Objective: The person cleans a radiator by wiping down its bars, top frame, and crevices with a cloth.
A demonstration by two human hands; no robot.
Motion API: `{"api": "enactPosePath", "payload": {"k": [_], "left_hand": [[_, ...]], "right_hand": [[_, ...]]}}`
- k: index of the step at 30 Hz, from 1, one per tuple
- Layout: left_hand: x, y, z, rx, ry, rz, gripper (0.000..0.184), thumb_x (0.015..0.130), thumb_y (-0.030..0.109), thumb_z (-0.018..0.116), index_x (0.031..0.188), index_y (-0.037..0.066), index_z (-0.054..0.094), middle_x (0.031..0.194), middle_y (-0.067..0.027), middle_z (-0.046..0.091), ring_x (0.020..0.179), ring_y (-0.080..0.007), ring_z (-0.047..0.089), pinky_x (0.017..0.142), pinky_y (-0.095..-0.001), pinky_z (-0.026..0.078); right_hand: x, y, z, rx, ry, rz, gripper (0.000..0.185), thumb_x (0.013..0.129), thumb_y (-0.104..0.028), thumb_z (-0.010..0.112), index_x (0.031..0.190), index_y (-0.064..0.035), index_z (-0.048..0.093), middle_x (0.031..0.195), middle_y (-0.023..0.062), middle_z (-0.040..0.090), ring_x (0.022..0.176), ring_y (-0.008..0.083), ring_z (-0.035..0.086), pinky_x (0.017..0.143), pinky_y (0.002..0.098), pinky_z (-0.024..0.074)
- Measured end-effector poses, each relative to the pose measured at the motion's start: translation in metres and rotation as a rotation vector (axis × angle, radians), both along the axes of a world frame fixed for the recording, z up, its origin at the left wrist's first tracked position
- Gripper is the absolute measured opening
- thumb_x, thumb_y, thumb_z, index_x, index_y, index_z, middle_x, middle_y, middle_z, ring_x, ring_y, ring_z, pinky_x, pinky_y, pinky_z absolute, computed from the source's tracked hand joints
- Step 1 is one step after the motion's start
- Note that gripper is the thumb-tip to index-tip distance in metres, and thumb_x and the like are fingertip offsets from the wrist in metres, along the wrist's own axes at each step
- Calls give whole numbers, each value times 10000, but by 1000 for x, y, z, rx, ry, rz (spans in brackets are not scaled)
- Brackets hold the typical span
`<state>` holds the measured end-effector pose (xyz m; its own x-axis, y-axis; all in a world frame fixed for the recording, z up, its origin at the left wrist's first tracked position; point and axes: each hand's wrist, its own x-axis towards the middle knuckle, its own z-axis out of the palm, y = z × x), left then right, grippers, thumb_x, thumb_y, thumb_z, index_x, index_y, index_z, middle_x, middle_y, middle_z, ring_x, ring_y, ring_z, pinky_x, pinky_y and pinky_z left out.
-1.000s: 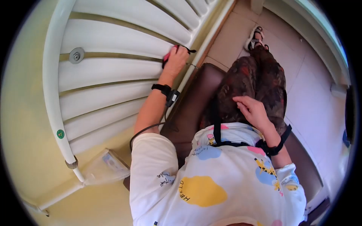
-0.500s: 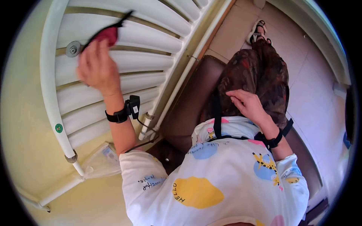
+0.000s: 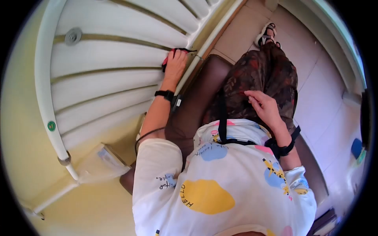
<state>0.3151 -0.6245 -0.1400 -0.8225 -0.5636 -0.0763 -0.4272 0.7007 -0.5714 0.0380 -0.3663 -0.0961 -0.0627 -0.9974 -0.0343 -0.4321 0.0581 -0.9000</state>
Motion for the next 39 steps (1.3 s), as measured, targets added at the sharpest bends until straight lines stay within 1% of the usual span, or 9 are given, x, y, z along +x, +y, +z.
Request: {"api": "enactPosePath", "payload": {"k": [11,17,19,23,26,29,34,36,39], "left_hand": [[86,47,-20,-13,149,-57,239,769,189,519,990,122,580,1101,-36,530,1094,-211,462,890,-388,375],[81,79,-9,176,139,475,130,762,185,547,833,134,643,932,-29,569,1033,-209,502,825,-397,406],[99,76,7,142,197,543,96,767,149,587,797,128,675,899,-26,600,980,-234,548,772,-408,441],[69,80,137,775,968,674,227,723,-8,583,860,138,689,862,-63,627,861,-243,577,729,-339,459],[9,95,219,556,1208,281,193,727,-40,602,843,98,670,906,-54,635,867,-250,573,752,-326,459],[-41,90,251,326,1019,-129,159,776,26,613,924,69,650,993,-42,634,932,-277,556,810,-358,453],[-81,85,275,1118,1026,-277,307,808,137,625,1109,82,640,1248,-125,549,1157,-263,507,953,-339,398],[-70,79,324,910,1100,-400,345,814,111,615,1154,56,619,1306,-148,505,1198,-244,481,982,-355,374],[-74,47,384,-60,1274,-398,259,832,93,604,1079,19,635,1206,-100,585,1100,-193,542,935,-313,407]], "right_hand": [[20,2,1,24,1,55,190,868,-89,555,1043,-66,626,962,114,641,795,273,639,694,311,516],[21,3,9,-83,80,114,199,847,-84,573,1035,-55,629,963,112,641,827,266,639,717,305,513],[20,1,2,126,-155,98,206,874,-110,572,1061,-42,625,953,92,663,808,197,652,714,281,511],[23,-31,14,261,-493,174,301,905,-143,562,1196,-62,557,1057,68,650,861,139,634,756,259,497],[49,-65,44,296,-953,313,604,918,-317,546,1417,-138,256,1360,122,415,1113,211,532,883,342,456],[82,-99,70,246,-1440,418,786,891,-540,486,1469,-198,76,1464,161,231,1241,276,433,930,420,426],[66,-132,86,3,-1862,150,459,938,-506,398,1264,-185,435,1180,71,572,1106,192,538,889,466,462],[51,-141,73,-41,-1604,-12,481,932,-493,429,1262,-143,432,1151,76,571,1030,169,555,858,411,478],[40,-184,43,68,-1200,-205,502,926,-472,459,1265,-103,423,1117,75,565,1003,150,544,835,366,470]]}}
